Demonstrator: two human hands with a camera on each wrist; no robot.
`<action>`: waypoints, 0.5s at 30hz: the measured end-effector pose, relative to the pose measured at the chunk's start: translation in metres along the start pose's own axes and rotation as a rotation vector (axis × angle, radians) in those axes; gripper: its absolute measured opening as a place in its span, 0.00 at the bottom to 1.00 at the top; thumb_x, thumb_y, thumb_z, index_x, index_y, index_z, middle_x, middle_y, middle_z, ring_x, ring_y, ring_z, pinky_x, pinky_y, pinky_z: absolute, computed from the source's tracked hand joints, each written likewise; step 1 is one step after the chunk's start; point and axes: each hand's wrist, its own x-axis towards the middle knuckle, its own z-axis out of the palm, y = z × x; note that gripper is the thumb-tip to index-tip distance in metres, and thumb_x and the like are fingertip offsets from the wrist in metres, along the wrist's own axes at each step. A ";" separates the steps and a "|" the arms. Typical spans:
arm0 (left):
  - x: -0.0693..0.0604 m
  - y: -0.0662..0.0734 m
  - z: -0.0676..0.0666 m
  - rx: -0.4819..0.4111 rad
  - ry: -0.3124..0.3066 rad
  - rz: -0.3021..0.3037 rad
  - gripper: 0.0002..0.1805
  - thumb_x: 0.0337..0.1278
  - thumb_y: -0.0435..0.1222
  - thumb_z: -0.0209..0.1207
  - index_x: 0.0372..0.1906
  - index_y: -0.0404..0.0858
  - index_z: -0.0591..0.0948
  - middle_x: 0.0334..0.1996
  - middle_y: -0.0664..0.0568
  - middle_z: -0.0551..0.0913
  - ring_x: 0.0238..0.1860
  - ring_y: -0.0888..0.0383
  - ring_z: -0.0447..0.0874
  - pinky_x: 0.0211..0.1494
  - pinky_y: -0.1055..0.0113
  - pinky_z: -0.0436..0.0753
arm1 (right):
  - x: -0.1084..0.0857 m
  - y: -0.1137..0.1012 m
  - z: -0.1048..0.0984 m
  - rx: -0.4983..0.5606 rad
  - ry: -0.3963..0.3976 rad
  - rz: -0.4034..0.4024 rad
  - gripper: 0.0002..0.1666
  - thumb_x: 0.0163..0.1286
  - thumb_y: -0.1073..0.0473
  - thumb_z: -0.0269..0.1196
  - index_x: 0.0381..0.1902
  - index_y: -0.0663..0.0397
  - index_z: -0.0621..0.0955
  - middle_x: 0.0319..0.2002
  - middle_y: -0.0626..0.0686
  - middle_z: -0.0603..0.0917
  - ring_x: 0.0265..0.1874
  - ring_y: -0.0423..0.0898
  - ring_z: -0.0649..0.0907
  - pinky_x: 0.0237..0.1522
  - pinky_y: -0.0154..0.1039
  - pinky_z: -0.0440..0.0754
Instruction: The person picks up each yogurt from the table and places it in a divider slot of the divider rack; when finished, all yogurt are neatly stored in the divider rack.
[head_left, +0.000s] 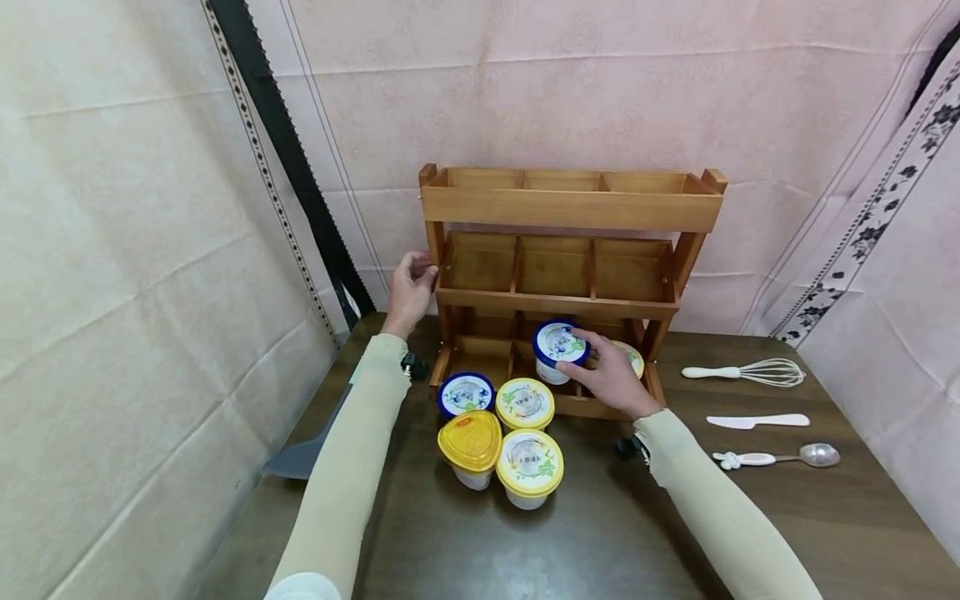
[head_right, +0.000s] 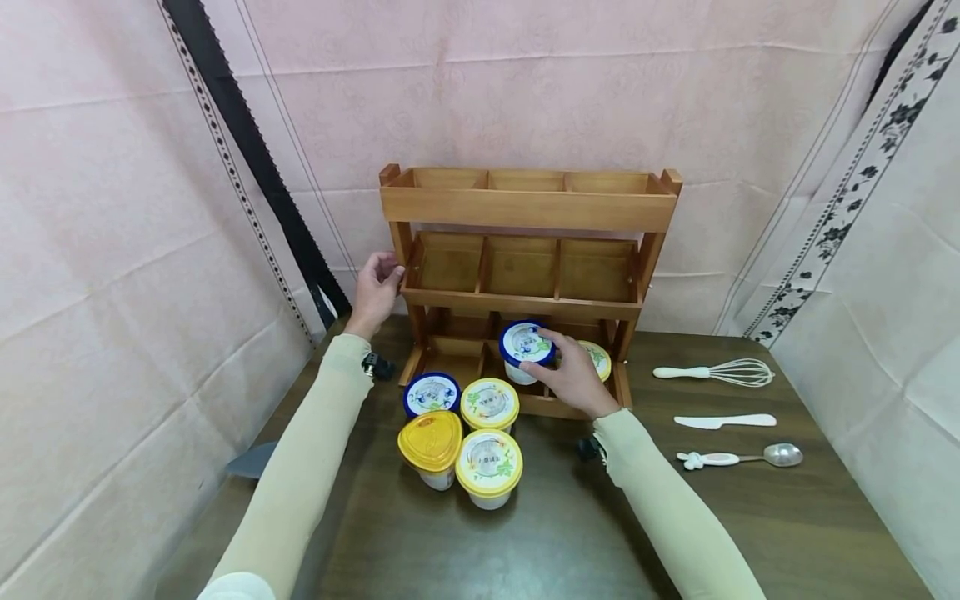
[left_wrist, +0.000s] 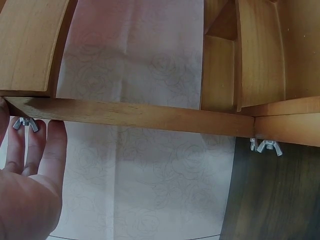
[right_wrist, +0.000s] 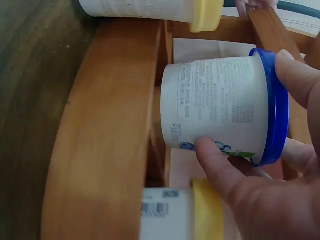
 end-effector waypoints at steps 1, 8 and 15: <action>0.000 0.000 0.000 -0.001 0.002 0.001 0.14 0.79 0.37 0.59 0.62 0.39 0.78 0.58 0.45 0.81 0.59 0.51 0.79 0.64 0.56 0.80 | 0.002 0.001 0.002 -0.018 0.004 0.000 0.50 0.70 0.34 0.70 0.81 0.49 0.67 0.73 0.62 0.76 0.64 0.61 0.82 0.61 0.60 0.84; 0.001 0.001 0.000 0.006 -0.005 0.007 0.14 0.79 0.38 0.58 0.62 0.40 0.78 0.58 0.45 0.81 0.59 0.51 0.79 0.63 0.57 0.81 | 0.007 0.001 0.012 -0.089 -0.008 -0.007 0.48 0.72 0.39 0.70 0.80 0.51 0.67 0.70 0.63 0.77 0.63 0.61 0.80 0.64 0.62 0.80; -0.001 0.001 -0.001 0.013 0.004 -0.009 0.14 0.79 0.37 0.59 0.62 0.40 0.78 0.58 0.45 0.81 0.59 0.51 0.79 0.64 0.56 0.81 | 0.012 0.003 0.024 -0.143 -0.042 0.002 0.46 0.75 0.40 0.68 0.81 0.54 0.66 0.73 0.66 0.74 0.70 0.66 0.76 0.71 0.67 0.73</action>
